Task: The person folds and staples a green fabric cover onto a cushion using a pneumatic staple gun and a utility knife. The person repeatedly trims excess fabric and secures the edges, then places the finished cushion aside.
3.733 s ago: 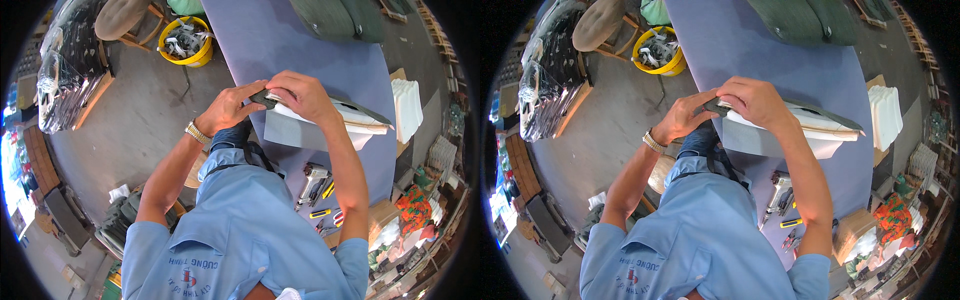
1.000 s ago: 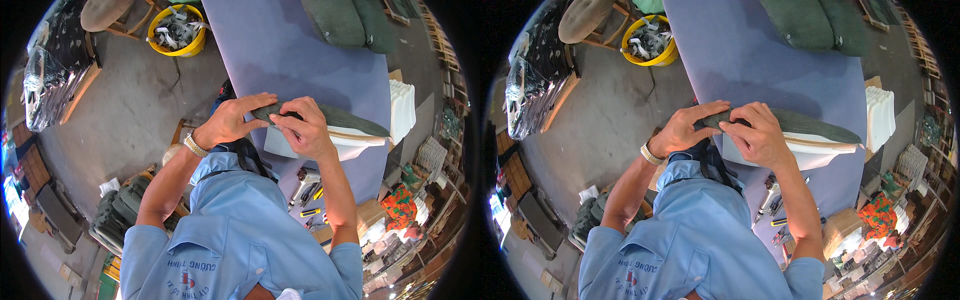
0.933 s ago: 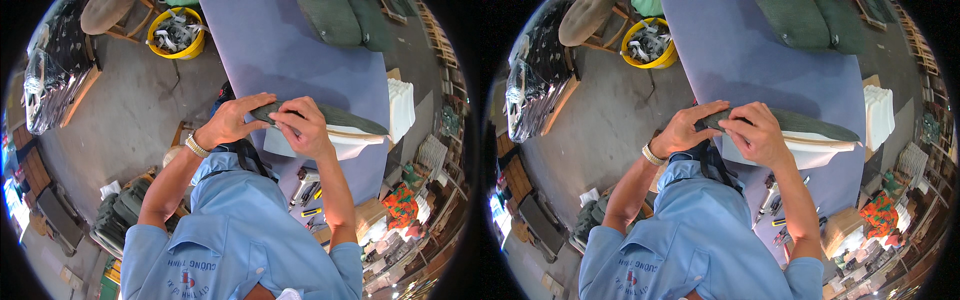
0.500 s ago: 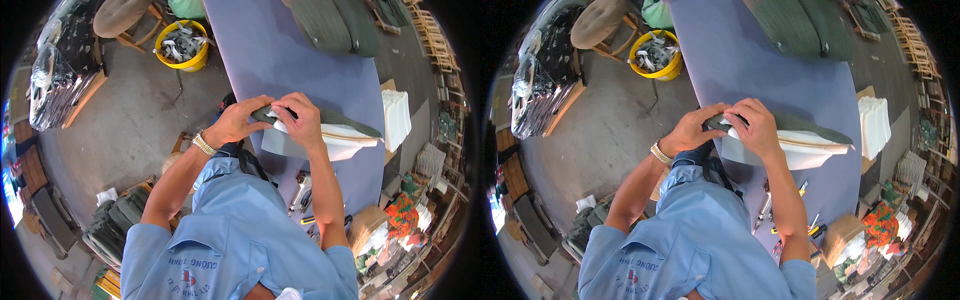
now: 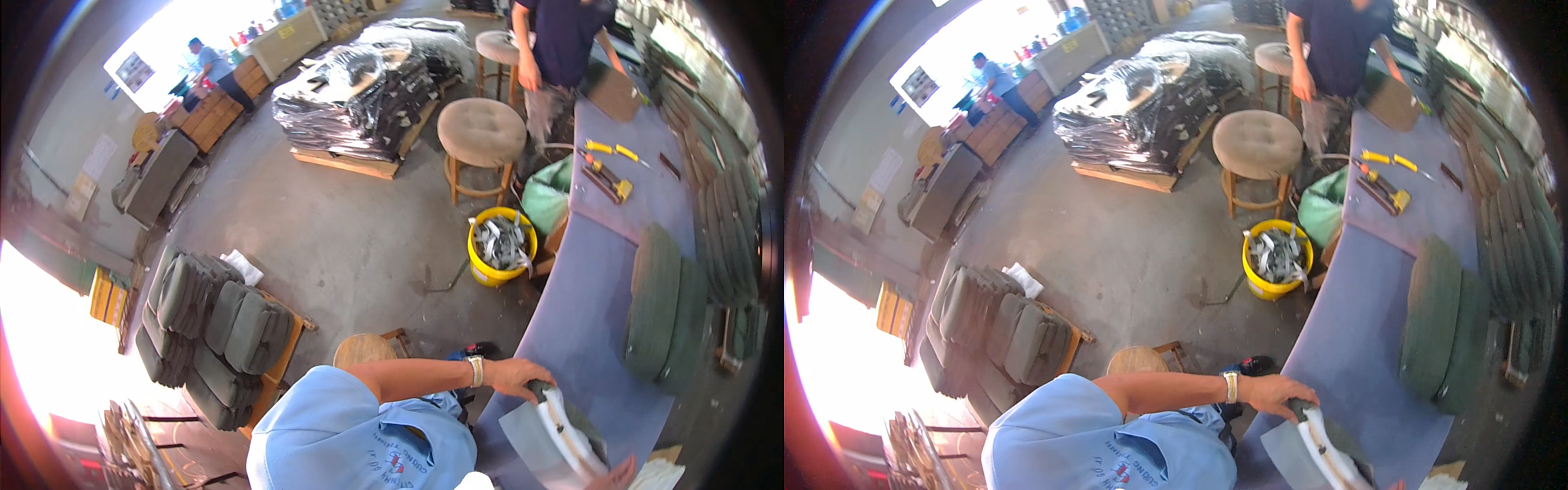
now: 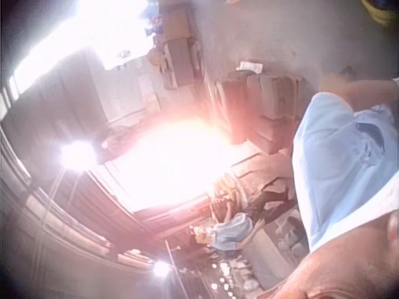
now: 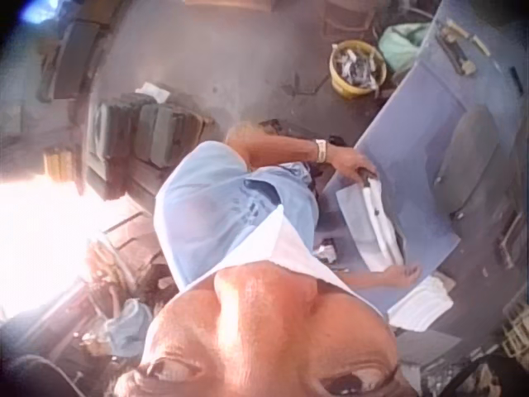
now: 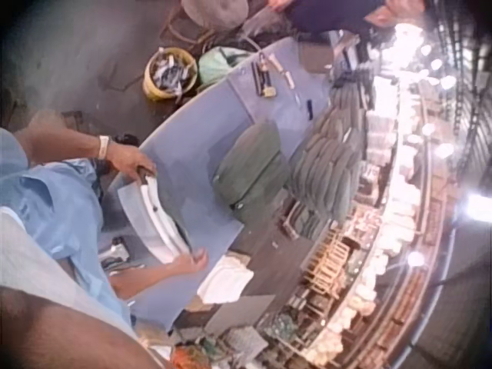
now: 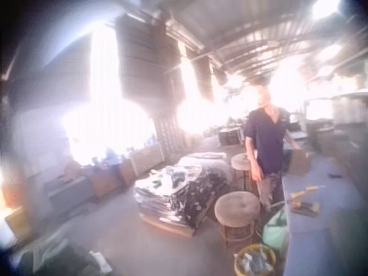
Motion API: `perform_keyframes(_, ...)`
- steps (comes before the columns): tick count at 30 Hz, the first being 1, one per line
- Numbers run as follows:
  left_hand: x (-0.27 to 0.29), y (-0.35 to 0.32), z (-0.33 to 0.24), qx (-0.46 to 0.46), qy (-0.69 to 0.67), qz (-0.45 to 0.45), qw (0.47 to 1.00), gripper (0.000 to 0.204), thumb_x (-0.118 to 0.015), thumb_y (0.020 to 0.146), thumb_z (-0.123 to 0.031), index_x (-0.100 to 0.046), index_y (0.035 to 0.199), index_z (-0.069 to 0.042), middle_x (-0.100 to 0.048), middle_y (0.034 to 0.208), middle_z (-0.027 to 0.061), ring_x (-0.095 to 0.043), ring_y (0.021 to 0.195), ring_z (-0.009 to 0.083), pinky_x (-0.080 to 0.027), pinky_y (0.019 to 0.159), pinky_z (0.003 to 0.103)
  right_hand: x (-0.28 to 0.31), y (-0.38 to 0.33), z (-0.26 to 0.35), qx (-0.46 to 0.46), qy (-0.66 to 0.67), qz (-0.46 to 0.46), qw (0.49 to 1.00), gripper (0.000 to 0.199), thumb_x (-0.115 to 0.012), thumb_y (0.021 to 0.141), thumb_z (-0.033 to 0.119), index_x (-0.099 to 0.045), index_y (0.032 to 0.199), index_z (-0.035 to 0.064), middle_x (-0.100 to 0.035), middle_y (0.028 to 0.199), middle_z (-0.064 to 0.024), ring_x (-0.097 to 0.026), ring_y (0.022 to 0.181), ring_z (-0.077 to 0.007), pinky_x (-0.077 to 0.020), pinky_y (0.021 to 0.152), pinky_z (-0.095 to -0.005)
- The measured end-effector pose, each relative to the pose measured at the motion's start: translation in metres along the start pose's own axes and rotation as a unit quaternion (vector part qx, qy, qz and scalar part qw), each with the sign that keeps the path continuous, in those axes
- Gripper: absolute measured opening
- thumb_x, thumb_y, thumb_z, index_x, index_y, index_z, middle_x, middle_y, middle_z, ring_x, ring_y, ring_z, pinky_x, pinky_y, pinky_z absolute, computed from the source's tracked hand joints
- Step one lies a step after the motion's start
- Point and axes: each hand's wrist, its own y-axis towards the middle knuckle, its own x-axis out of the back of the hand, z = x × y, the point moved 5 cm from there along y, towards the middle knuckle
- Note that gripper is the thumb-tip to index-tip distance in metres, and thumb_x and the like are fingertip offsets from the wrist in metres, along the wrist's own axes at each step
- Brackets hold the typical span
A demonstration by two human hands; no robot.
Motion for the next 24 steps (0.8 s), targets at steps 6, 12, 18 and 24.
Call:
perform_keyframes(6,-0.005,-0.003,0.002,-0.035,0.037,-0.025,0.998,0.066,-0.080,0.089,-0.028,-0.054,0.145,-0.005,-0.063,0.136,0.0170,-0.058,0.131,0.0378,-0.048,0.108,0.049,0.060,-0.003,-0.077,0.014,-0.170,-0.048,0.984,0.037,-0.056,0.107,0.028,-0.073,0.111,-0.0043,-0.074,0.103,-0.0200,-0.071,0.093,-0.0362,-0.0567,0.087,-0.0450)
perform_keyframes(12,-0.006,-0.001,-0.001,-0.013,0.066,0.026,0.997,0.070,-0.082,0.085,-0.026,-0.053,0.146,-0.005,-0.062,0.139,0.0167,-0.058,0.131,0.0368,-0.048,0.108,0.047,0.036,0.012,-0.044,-0.089,-0.010,-0.042,0.995,0.037,-0.055,0.107,0.029,-0.073,0.109,-0.0037,-0.074,0.101,-0.0186,-0.070,0.090,-0.0347,-0.0562,0.085,-0.0444)
perform_keyframes(18,-0.025,-0.012,0.005,-0.043,0.120,0.033,0.991,0.076,-0.086,0.079,-0.022,-0.054,0.145,-0.005,-0.064,0.138,0.0164,-0.061,0.127,0.0366,-0.050,0.106,0.046,0.015,0.036,-0.012,-0.153,0.239,-0.042,0.958,0.037,-0.055,0.108,0.030,-0.074,0.107,-0.0030,-0.073,0.099,-0.0172,-0.069,0.087,-0.0332,-0.0556,0.082,-0.0438)
perform_keyframes(24,-0.035,-0.030,0.013,-0.051,0.115,-0.012,0.992,0.076,-0.085,0.081,-0.019,-0.052,0.148,-0.006,-0.060,0.146,0.0172,-0.058,0.133,0.0380,-0.048,0.111,0.046,0.021,0.051,-0.005,-0.187,0.378,-0.061,0.905,0.038,-0.055,0.108,0.030,-0.074,0.105,-0.0024,-0.072,0.096,-0.0157,-0.068,0.084,-0.0316,-0.0550,0.080,-0.0432)
